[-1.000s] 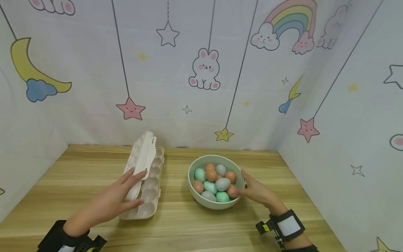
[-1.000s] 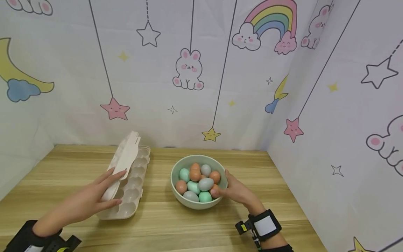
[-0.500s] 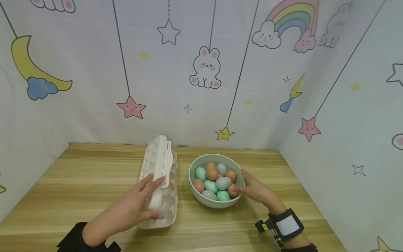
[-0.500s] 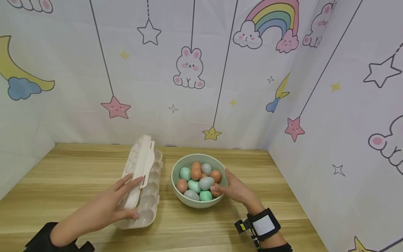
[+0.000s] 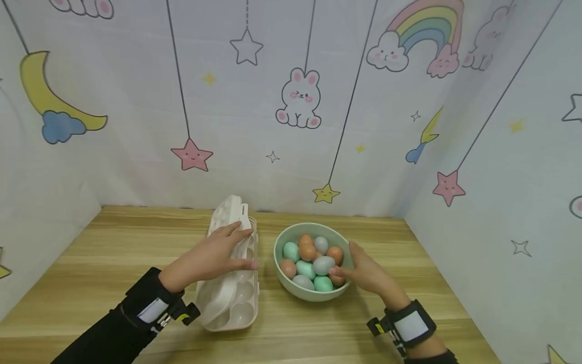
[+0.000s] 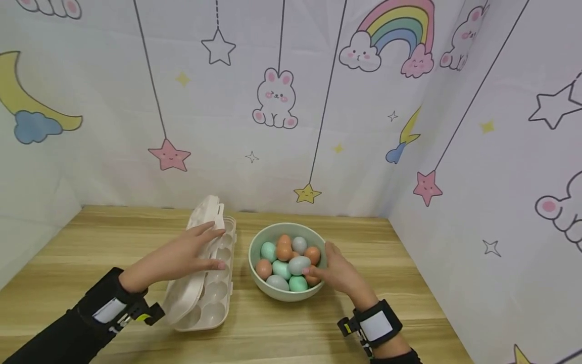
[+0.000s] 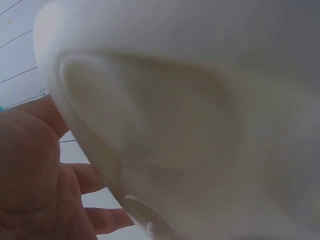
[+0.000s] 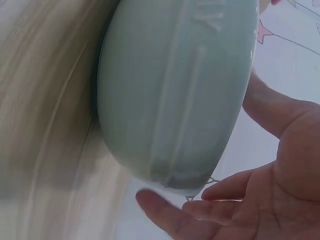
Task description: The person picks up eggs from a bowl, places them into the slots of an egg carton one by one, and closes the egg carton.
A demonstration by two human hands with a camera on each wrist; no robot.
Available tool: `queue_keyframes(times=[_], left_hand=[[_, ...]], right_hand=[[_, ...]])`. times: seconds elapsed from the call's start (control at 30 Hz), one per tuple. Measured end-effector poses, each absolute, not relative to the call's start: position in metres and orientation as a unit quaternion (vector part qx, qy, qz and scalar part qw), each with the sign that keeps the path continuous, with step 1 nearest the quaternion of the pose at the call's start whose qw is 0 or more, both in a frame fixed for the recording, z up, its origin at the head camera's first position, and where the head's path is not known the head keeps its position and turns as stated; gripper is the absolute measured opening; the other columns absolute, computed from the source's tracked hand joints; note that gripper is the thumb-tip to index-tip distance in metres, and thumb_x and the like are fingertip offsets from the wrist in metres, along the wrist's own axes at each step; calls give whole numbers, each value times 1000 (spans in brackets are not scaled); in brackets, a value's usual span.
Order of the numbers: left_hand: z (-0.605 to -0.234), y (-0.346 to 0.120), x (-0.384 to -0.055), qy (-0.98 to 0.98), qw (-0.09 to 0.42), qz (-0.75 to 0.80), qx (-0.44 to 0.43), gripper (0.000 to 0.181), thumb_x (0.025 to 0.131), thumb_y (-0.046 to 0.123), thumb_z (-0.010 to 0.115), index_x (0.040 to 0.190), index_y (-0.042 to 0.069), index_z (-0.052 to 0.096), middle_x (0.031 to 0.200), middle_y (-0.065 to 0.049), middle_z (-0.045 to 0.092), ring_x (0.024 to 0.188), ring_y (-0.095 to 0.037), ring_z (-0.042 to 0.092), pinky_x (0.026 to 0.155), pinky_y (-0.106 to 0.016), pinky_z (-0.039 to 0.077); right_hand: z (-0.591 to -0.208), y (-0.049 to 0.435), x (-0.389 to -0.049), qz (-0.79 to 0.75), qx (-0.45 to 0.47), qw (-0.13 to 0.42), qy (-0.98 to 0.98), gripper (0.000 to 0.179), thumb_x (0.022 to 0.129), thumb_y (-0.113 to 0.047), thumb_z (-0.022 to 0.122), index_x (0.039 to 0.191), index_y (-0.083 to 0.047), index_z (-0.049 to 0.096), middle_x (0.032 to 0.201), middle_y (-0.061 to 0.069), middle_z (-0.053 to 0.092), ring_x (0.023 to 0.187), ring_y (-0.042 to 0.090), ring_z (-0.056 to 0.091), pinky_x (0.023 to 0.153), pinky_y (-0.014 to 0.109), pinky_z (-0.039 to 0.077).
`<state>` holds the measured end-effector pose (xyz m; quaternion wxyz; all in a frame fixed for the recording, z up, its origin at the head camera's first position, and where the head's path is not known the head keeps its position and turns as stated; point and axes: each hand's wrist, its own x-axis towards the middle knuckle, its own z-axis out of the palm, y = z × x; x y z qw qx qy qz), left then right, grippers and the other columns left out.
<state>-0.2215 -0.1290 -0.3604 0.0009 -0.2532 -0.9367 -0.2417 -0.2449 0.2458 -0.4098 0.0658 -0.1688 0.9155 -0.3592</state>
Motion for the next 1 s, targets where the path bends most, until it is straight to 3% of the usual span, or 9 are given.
queue_keyframes(times=[0.1,0.2,0.43,0.57,0.73,0.83,0.87,1.0], left_hand=[[-359,-127,-222,-939,-27,-238,-247,85,83,60,63,145,9,38,151,-32,22,133,-48,21,103,-70,29],[-358,-129,-222,-939,-20,-241,-246,82,84,55,64,145,7,37,150,-32,23,133,-47,23,103,-68,30],[-360,-145,-223,-928,-15,-281,-245,76,86,51,64,146,14,37,152,-30,21,133,-46,24,101,-70,32],[-366,-152,-223,-923,-19,-300,-242,75,86,55,62,147,18,37,153,-27,18,133,-47,22,100,-71,31],[-373,-161,-220,-918,-12,-317,-239,76,88,57,58,148,17,34,154,-28,17,132,-48,23,98,-73,32],[-376,-167,-218,-914,-9,-331,-236,75,89,54,58,149,17,33,154,-28,16,132,-48,23,97,-74,31],[-377,-168,-217,-912,-9,-337,-236,74,90,53,58,149,17,32,154,-28,16,132,-48,23,97,-74,31],[-379,-172,-214,-903,-8,-357,-237,73,90,51,59,149,18,31,155,-26,15,134,-47,20,97,-76,29]], right_hand=[[-404,239,-240,-292,-125,47,947,99,84,-47,69,148,5,15,151,31,19,133,42,25,107,63,29],[-395,225,-233,-236,-114,19,965,102,83,-51,68,149,4,12,154,29,12,136,42,17,108,63,27],[-380,178,-220,-230,-245,-22,942,89,83,-51,67,147,-1,29,153,20,26,136,35,23,109,58,30],[-380,151,-217,-226,-294,-23,928,88,83,-57,62,149,-8,28,153,12,31,135,29,27,108,55,34],[-386,122,-215,-220,-342,11,914,88,85,-64,54,151,-15,24,153,8,32,133,17,30,106,45,40],[-393,106,-214,-212,-363,36,907,88,85,-67,52,151,-17,24,153,6,32,130,16,35,105,42,41],[-396,100,-214,-200,-370,39,906,88,85,-68,50,151,-17,24,153,6,33,125,15,42,104,41,42],[-409,84,-213,-152,-392,61,905,85,87,-69,43,150,-14,27,153,6,33,123,16,44,103,42,43]])
